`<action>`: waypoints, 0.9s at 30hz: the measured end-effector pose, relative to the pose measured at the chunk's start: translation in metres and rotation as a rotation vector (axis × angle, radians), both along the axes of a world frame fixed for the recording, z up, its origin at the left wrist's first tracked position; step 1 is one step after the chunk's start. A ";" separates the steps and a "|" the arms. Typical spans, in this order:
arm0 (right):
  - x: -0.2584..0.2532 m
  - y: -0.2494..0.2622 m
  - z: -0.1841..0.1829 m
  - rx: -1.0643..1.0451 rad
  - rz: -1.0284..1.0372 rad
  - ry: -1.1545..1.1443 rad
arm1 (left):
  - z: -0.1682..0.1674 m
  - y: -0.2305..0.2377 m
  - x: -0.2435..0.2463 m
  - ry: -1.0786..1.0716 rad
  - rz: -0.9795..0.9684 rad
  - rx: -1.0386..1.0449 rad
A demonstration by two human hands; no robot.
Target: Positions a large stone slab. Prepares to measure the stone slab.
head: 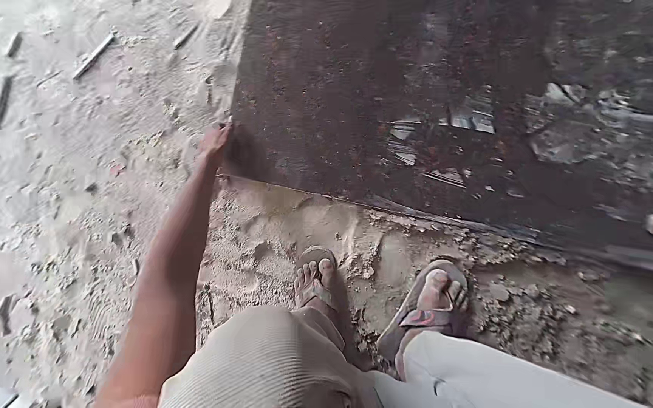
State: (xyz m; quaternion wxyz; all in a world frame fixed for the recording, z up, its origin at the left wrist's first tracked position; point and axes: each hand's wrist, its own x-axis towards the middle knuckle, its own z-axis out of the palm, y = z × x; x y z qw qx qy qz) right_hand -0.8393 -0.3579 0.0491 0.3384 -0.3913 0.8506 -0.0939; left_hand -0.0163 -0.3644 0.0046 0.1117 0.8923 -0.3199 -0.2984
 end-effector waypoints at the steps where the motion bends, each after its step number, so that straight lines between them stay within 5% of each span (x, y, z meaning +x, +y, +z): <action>1: -0.009 0.002 -0.009 -0.019 -0.003 0.042 | 0.007 0.001 -0.013 0.014 0.004 0.024; 9: -0.041 -0.007 -0.039 0.116 -0.212 0.194 | -0.017 0.016 -0.012 0.001 0.019 0.053; 15: -0.040 0.006 -0.033 0.097 -0.131 0.203 | -0.030 0.018 -0.008 -0.165 -0.204 0.141; 27: -0.049 0.026 -0.040 0.065 -0.110 0.180 | -0.034 0.038 -0.005 -0.177 -0.185 0.154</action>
